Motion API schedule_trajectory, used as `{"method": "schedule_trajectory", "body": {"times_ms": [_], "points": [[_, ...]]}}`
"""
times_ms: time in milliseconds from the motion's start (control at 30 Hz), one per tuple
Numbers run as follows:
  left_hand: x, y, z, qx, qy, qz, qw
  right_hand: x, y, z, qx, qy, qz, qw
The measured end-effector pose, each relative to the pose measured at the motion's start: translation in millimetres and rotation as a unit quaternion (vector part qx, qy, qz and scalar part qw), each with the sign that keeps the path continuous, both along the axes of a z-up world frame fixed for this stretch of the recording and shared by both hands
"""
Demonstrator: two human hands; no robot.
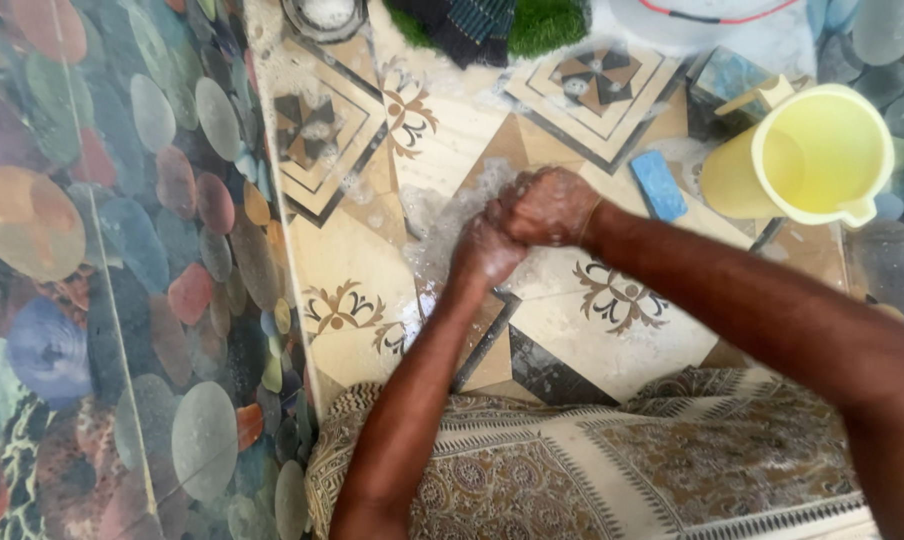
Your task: The person scrubs a patterned rug on a tiled floor by hand using a cleaning block and water from a bucket and mug. They flip the rug over to scrub both sides and splash water on the surface.
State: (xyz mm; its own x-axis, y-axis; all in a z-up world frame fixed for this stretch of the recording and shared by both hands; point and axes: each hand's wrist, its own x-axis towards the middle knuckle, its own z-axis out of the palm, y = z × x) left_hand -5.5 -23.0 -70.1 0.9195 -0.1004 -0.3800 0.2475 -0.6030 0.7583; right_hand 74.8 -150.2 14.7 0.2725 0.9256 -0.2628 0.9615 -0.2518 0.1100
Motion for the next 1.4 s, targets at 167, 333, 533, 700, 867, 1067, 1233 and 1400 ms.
{"method": "schedule_trajectory", "body": {"times_ms": [167, 333, 533, 700, 867, 1067, 1233, 1400], "points": [[-2.4, 16.2, -46.0, 0.359, -0.138, -0.053, 0.921, -25.6, 13.2, -12.4, 0.098, 0.221, -0.282, 0.929], [-2.4, 27.0, -57.0, 0.320, -0.387, -0.050, 0.864, -43.4, 6.6, -33.8, 0.089, 0.493, -0.548, 0.670], [3.1, 29.3, -32.5, 0.246, -0.531, 0.058, 0.809, -54.1, -13.1, -53.6, 0.219, 0.637, -0.521, 0.524], [5.5, 31.2, 33.9, -0.058, -0.148, 0.300, 0.941, -53.2, -1.4, -30.1, 0.331, 0.711, -0.552, 0.281], [-6.7, 12.2, 78.7, -0.191, -0.235, 0.280, 0.911, 22.6, -20.2, 53.2, 0.593, 0.737, -0.282, 0.159], [-16.1, -5.9, 66.4, -0.262, -0.180, 0.261, 0.911, 36.8, -51.3, 129.2, 0.511, 0.572, -0.502, 0.399], [-28.8, -7.3, 33.6, -0.167, -0.167, 0.206, 0.950, 32.4, -174.3, 114.2, 0.524, 0.297, -0.534, 0.593], [-16.6, -10.9, 3.8, 0.141, -0.261, 0.092, 0.951, 40.2, -280.3, 92.2, 0.232, 0.243, -0.650, 0.682]]}}
